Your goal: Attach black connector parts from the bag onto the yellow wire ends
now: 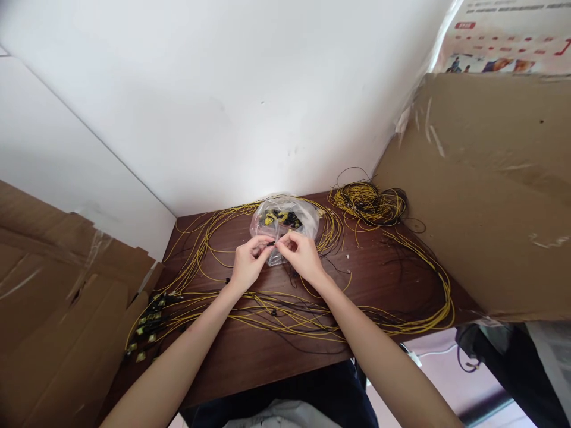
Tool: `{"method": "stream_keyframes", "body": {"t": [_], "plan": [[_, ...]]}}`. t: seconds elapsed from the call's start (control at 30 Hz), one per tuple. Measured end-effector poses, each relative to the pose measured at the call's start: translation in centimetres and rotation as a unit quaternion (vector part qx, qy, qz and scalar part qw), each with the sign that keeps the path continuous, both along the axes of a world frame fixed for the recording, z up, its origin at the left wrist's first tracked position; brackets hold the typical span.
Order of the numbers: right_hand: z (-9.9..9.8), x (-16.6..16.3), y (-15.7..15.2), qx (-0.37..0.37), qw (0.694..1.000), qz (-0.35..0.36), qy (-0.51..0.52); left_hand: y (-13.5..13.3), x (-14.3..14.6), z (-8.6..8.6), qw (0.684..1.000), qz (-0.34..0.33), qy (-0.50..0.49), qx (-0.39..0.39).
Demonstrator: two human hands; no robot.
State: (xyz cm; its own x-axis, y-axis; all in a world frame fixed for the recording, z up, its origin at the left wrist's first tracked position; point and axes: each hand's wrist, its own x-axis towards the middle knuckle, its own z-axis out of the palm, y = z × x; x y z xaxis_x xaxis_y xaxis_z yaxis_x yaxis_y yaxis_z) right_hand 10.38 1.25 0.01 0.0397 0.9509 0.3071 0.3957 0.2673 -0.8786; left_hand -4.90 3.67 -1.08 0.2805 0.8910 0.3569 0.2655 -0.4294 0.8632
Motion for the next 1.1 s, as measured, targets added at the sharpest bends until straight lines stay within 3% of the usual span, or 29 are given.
{"method": "stream_keyframes", "body": {"t": [0.63, 1.1], "plan": [[0.01, 0.09, 0.06, 0.019, 0.999, 0.003, -0.035, 0.29, -0.01, 0.18, 0.999, 0.004, -0.012, 0.045], [0.26, 0.10, -0.03, 0.022, 0.998, -0.003, -0.052, 0.28, -0.01, 0.13, 0.999, 0.023, 0.005, 0.022]]}}
